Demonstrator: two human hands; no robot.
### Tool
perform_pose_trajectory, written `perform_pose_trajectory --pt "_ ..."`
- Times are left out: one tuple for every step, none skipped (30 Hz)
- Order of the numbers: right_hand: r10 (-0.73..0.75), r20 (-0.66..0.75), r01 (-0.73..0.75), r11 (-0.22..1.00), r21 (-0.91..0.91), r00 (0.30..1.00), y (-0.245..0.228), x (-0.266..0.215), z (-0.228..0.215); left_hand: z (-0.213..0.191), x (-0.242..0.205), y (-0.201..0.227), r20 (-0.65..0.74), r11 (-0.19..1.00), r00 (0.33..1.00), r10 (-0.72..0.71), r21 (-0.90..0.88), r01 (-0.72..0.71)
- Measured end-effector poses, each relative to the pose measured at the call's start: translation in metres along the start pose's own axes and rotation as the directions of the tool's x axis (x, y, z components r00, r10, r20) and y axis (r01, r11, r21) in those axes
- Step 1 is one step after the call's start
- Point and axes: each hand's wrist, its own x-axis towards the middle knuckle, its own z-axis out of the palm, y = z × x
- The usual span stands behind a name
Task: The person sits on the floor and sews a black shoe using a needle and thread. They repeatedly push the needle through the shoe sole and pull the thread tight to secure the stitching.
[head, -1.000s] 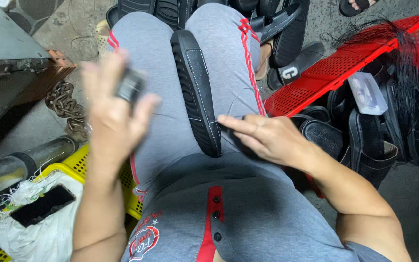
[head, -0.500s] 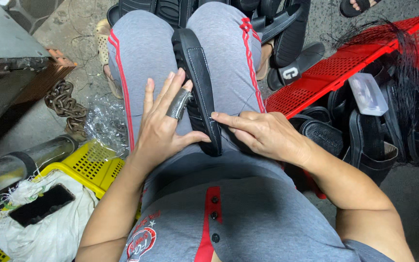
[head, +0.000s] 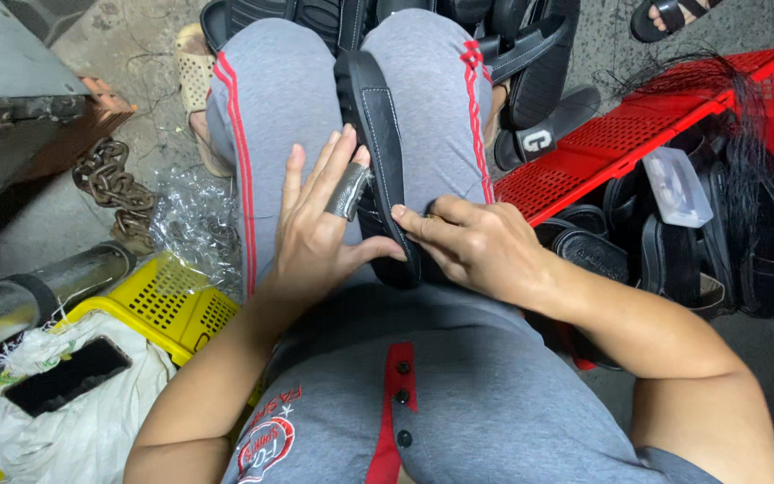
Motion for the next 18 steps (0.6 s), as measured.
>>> perform_pose_trajectory --pt "0.0 -0.04 0.001 1.0 0.024 0.999 -0.002 0.001 0.001 -0.002 0.0 0.0 0.032 1.0 0.999 -0.008 -0.002 0.008" --pt "0.001 -0.08 0.003 0.999 0.048 0.997 -0.004 0.001 0.002 -0.004 -0.001 0.001 0.064 1.0 0.998 -0.016 -0.003 0.016" --pt "-0.004 -0.084 0.007 0.999 0.044 0.996 -0.006 -0.001 0.001 -0.013 0.0 0.008 0.059 1.0 0.998 -0.014 0.001 0.014" --pt "-0.015 -0.092 0.018 0.999 0.042 0.996 -0.007 -0.002 0.0 -0.022 0.0 0.016 0.021 0.999 0.999 0.033 -0.027 -0.032" --pt "-0.021 -0.097 0.025 0.999 0.043 0.995 -0.009 -0.005 0.0 -0.03 0.0 0.024 -0.012 0.995 0.997 0.077 -0.057 -0.078" --pt "-0.021 -0.1 0.025 0.999 0.044 0.995 -0.011 -0.006 -0.001 -0.025 -0.014 0.019 -0.011 0.995 0.997 0.079 -0.056 -0.079" --pt "0.012 -0.149 -0.004 0.999 0.054 0.989 -0.013 -0.006 -0.001 -0.021 -0.028 0.013 -0.016 0.999 1.0 0.013 -0.045 -0.013" --pt "0.045 -0.197 -0.032 0.997 0.066 0.979 -0.015 -0.006 -0.001 -0.017 -0.041 0.007 -0.021 0.998 0.998 -0.054 -0.035 0.053" --pt "0.045 -0.198 -0.032 0.997 0.07 0.979 -0.015 -0.008 0.0 -0.02 -0.044 0.009 -0.018 0.998 0.998 -0.055 -0.033 0.055" --pt "0.034 -0.198 -0.026 0.999 0.044 0.98 -0.015 -0.009 0.0 -0.024 -0.046 0.011 0.035 0.971 0.992 -0.118 -0.206 0.123" --pt "0.019 -0.201 -0.016 1.0 0.012 0.979 -0.015 -0.008 0.0 -0.028 -0.047 0.011 0.091 0.91 0.982 -0.167 -0.368 0.189" --pt "0.013 -0.205 -0.011 1.0 0.011 0.979 -0.016 -0.006 -0.002 -0.036 -0.045 0.013 0.087 0.913 0.982 -0.166 -0.364 0.187" --pt "-0.002 -0.199 0.004 1.0 0.012 0.98 -0.017 -0.006 -0.003 -0.042 -0.044 0.017 0.186 0.845 0.955 -0.233 -0.447 0.293" --pt "-0.016 -0.192 0.019 1.0 0.013 0.981 -0.017 -0.006 -0.005 -0.049 -0.043 0.021 0.289 0.76 0.914 -0.284 -0.513 0.399" --pt "-0.018 -0.191 0.02 1.0 0.009 0.981 -0.018 -0.006 -0.006 -0.053 -0.038 0.022 0.286 0.76 0.915 -0.283 -0.516 0.396" --pt "-0.032 -0.199 0.029 0.999 -0.019 0.979 -0.017 -0.006 -0.007 -0.057 -0.032 0.023 0.311 0.793 0.902 -0.3 -0.444 0.417" --pt "-0.042 -0.206 0.034 0.999 -0.043 0.978 -0.018 -0.007 -0.007 -0.061 -0.028 0.024 0.339 0.821 0.885 -0.318 -0.367 0.436" --pt "-0.041 -0.205 0.033 0.999 -0.042 0.978 -0.017 -0.006 -0.008 -0.06 -0.03 0.022 0.341 0.821 0.885 -0.318 -0.368 0.437"
